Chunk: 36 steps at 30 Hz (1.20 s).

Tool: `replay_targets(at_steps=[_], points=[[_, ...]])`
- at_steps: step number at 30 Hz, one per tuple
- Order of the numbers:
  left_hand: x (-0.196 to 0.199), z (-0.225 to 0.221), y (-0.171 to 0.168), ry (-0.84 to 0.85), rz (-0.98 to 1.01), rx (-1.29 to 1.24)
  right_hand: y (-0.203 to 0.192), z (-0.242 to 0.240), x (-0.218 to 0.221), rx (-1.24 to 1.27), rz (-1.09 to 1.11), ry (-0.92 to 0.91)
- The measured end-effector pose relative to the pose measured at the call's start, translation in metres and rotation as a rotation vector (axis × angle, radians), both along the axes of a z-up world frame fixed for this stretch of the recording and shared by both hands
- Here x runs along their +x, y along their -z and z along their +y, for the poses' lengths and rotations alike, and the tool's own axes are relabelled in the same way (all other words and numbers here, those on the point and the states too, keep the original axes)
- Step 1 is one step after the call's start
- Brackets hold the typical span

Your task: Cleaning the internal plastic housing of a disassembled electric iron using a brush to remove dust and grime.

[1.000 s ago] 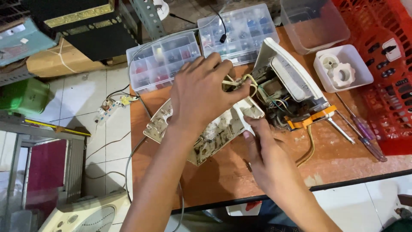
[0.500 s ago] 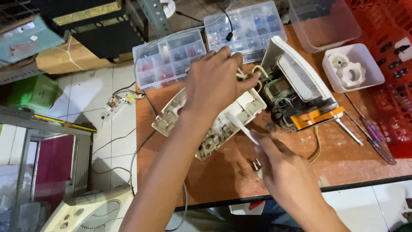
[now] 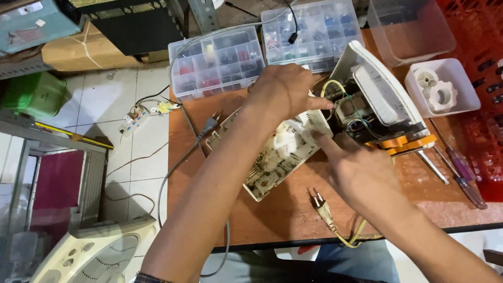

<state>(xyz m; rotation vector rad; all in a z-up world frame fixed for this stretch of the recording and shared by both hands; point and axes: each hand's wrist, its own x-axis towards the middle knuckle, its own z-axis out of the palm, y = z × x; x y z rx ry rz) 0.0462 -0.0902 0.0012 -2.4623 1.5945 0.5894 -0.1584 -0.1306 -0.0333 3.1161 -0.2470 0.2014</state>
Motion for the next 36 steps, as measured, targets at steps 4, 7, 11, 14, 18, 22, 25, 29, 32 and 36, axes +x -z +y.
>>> replay_targets(at_steps=[4,7,11,14,18,22,25,29,32,36], points=[[0.009,0.001,0.011,-0.017,0.034,-0.087,0.009,-0.003,-0.009,-0.113,0.160,-0.012],[0.013,-0.002,0.016,-0.053,0.084,-0.081,0.002,-0.004,-0.009,-0.151,0.134,-0.006],[0.013,0.002,0.013,-0.044,0.099,-0.085,0.019,-0.002,-0.016,-0.169,0.207,0.017],[0.000,0.014,-0.003,-0.111,0.221,-0.083,-0.002,0.002,-0.015,-0.105,0.060,0.050],[0.009,0.013,0.012,-0.080,0.206,-0.108,0.002,-0.007,-0.014,-0.265,0.058,-0.032],[0.012,0.013,0.020,-0.061,0.219,-0.124,-0.016,-0.013,-0.008,-0.401,0.048,-0.069],[0.014,0.012,0.028,-0.038,0.230,-0.140,-0.023,-0.015,-0.007,-0.443,0.057,-0.100],[0.019,0.008,0.038,-0.036,0.291,-0.184,-0.024,-0.019,-0.006,-0.488,0.014,-0.102],[0.021,0.009,0.039,-0.012,0.280,-0.205,-0.023,-0.009,-0.003,-0.253,0.202,-0.080],[0.020,0.013,0.032,-0.075,0.306,-0.237,-0.014,-0.004,-0.017,-0.194,0.012,-0.049]])
